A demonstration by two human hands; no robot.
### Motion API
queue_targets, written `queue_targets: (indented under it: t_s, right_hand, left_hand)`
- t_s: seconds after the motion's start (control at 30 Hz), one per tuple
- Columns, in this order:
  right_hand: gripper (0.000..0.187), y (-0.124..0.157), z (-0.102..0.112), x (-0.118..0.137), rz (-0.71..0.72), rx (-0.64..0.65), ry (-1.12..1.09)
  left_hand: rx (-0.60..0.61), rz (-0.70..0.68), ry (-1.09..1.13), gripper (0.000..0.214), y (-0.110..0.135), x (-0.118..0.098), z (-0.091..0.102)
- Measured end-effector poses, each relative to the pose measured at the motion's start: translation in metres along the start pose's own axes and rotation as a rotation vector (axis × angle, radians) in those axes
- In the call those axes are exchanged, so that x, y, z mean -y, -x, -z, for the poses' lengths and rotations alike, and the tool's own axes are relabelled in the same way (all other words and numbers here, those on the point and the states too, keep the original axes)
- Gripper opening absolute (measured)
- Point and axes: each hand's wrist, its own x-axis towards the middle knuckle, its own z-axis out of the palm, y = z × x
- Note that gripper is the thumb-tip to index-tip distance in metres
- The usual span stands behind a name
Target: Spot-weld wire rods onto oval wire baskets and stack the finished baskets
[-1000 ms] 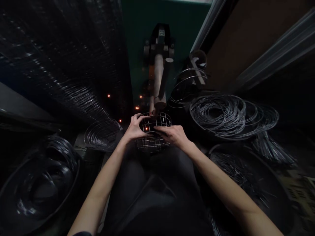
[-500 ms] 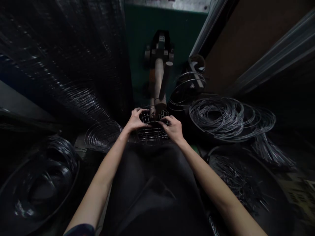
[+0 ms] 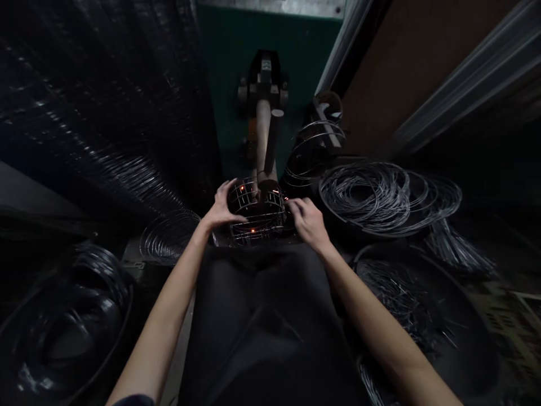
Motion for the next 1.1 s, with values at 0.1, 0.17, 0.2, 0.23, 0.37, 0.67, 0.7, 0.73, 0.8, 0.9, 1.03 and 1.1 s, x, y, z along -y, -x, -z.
queue_targets:
  t_s: [0.1,0.17,0.2,0.23,0.37,0.67,0.7,0.73,0.8,0.9,1.03,1.1]
  right_hand:
    - [0.046,0.043,0.029,-0.021,-0.079,0.086,0.045]
    - [0.047,0.076,0.036,-0.042,-0.160,0.173,0.069]
    - [0.046,0.092,0.035,-0.054,-0.200,0.224,0.061]
    - [0.044,0.109,0.031,-0.067,-0.234,0.276,0.043]
    - [0.034,0.158,0.013,-0.110,-0.307,0.417,-0.065]
    - [0.041,0.098,0.038,-0.012,-0.265,0.418,-0.306]
    - [0.036,0.083,0.036,0.004,-0.251,0.519,-0.347]
    - [0.033,0.070,0.032,0.017,-0.249,0.611,-0.371]
    - [0.028,0.049,0.019,0.032,-0.244,0.713,-0.339]
    - [0.024,0.038,-0.001,0.036,-0.106,0.630,-0.083]
    - [0.033,0.049,-0.013,0.032,0.216,0.625,0.303]
    - [0.033,0.055,-0.014,0.029,0.301,0.655,0.422]
  left_hand:
    - [0.033,0.066,0.100,0.133,0.022,0.025,-0.007]
    - [0.017,0.095,0.176,0.134,0.030,0.038,-0.015]
    - [-0.007,0.108,0.215,0.133,0.032,0.043,-0.020]
    - [-0.036,0.123,0.253,0.131,0.032,0.046,-0.023]
    - [-0.142,0.184,0.330,0.127,0.030,0.043,-0.027]
    - [-0.110,-0.129,-0.001,0.100,0.078,-0.032,-0.009]
    - [-0.070,-0.139,-0.051,0.095,0.079,-0.043,-0.010]
    - [-0.023,-0.145,-0.095,0.090,0.079,-0.052,-0.011]
    - [0.062,-0.156,-0.171,0.082,0.076,-0.067,-0.016]
    - [0.091,-0.173,-0.267,0.073,0.070,-0.077,-0.023]
    - [0.078,-0.139,-0.322,0.070,0.065,-0.080,-0.025]
    - [0.081,-0.109,-0.321,0.069,0.064,-0.080,-0.024]
